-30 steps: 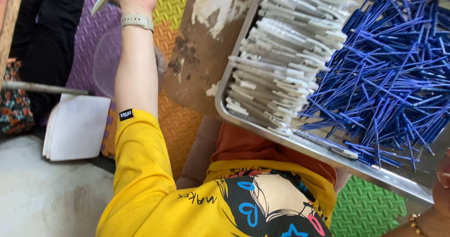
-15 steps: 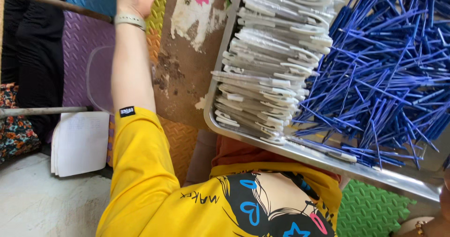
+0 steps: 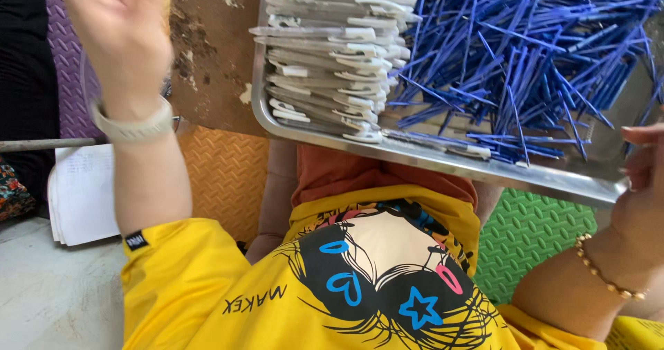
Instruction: The person assembles pens by inserting the ink cartridge into the pen body and attaching the cap, handling several pen components on a tray.
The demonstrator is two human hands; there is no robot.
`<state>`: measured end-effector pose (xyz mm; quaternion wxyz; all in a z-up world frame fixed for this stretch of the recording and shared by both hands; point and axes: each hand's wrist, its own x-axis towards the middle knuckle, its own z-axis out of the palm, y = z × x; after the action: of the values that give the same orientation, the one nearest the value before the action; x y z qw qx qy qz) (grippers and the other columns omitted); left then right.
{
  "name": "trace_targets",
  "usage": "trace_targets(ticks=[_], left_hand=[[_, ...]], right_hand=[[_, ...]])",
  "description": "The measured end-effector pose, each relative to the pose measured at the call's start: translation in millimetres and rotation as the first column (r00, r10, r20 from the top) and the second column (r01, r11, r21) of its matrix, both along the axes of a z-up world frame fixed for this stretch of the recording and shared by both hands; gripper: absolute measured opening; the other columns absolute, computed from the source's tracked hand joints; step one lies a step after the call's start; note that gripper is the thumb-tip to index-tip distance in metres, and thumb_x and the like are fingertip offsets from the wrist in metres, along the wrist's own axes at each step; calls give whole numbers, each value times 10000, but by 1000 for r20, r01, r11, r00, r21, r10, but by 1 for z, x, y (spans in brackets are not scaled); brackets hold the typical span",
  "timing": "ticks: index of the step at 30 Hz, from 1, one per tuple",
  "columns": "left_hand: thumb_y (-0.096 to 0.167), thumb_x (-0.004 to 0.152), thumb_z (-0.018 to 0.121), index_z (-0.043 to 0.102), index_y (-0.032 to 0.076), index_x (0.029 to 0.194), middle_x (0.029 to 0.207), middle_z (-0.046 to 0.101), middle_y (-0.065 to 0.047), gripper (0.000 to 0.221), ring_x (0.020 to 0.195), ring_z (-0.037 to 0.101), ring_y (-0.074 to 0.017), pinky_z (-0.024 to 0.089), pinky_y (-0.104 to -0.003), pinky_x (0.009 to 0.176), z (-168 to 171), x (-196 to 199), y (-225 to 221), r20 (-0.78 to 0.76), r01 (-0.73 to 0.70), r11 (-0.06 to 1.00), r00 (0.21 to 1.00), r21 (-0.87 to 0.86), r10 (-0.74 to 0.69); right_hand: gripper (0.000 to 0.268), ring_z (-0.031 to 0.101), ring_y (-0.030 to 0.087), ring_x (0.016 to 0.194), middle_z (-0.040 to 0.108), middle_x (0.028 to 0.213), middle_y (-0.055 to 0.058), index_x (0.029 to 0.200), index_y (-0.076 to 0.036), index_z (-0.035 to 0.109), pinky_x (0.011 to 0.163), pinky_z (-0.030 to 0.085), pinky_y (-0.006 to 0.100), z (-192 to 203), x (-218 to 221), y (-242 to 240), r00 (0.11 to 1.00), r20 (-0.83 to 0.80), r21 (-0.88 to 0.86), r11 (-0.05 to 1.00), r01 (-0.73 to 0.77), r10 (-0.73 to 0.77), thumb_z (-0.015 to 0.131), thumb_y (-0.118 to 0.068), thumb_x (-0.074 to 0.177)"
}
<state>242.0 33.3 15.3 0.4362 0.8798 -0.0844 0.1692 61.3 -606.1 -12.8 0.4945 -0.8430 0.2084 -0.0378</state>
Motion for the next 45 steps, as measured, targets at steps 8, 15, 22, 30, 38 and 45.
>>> trace_targets(ticks=[8, 15, 22, 30, 38, 45], left_hand=[[43, 1111, 695, 742, 16, 1134, 1101, 750, -157, 59, 1014, 704, -344, 532, -472, 932, 84, -82, -166, 130, 610, 775, 766, 164, -630], [161, 902, 802, 654, 151, 914, 876, 578, -37, 149, 784, 563, -254, 463, -406, 617, 22, -89, -238, 48, 505, 676, 781, 537, -622], [34, 902, 679, 633, 198, 825, 880, 607, -28, 188, 780, 573, -236, 452, -374, 673, 13, -88, -250, 8, 343, 542, 840, 767, -543], [322, 1178, 426, 620, 111, 1047, 932, 654, -46, 315, 804, 608, -250, 440, -401, 757, 69, -102, -200, 61, 448, 800, 858, 399, -510], [293, 1246, 393, 460, 11, 1093, 919, 565, -171, 328, 798, 589, -298, 489, -433, 802, 79, -144, -24, 202, -243, 962, 956, 128, 214], [36, 1061, 527, 589, 89, 1136, 916, 706, -56, 111, 769, 709, -189, 552, -370, 744, -52, -160, 111, 12, -492, 832, 863, 256, 506]], right_hand=[[119, 627, 272, 993, 698, 1225, 276, 1501, 136, 613, 845, 430, 342, 57, -22, 87, 925, 299, -197, 963, -182, 236, 534, 84, 1428], [101, 752, 279, 1023, 724, 1051, 230, 1342, 136, 706, 873, 551, 325, 62, -42, 91, 934, 288, -221, 964, -150, 212, 647, 60, 1310], [112, 646, 210, 819, 751, 1032, 197, 1245, 127, 774, 698, 477, 317, 65, -27, 112, 910, 272, -396, 898, -190, 313, 706, 172, 1169], [108, 549, 210, 727, 711, 1021, 152, 1193, 47, 795, 705, 448, 355, 62, -17, 136, 885, 242, -499, 833, -238, 397, 731, 116, 1141], [141, 552, 227, 711, 723, 1047, 182, 1289, 90, 845, 701, 434, 390, 45, -20, 132, 855, 230, -520, 802, -295, 464, 767, 157, 1193], [124, 500, 186, 750, 723, 1123, 184, 1356, 115, 806, 666, 399, 310, 26, -23, 129, 895, 242, -489, 844, -222, 376, 729, 187, 1290]])
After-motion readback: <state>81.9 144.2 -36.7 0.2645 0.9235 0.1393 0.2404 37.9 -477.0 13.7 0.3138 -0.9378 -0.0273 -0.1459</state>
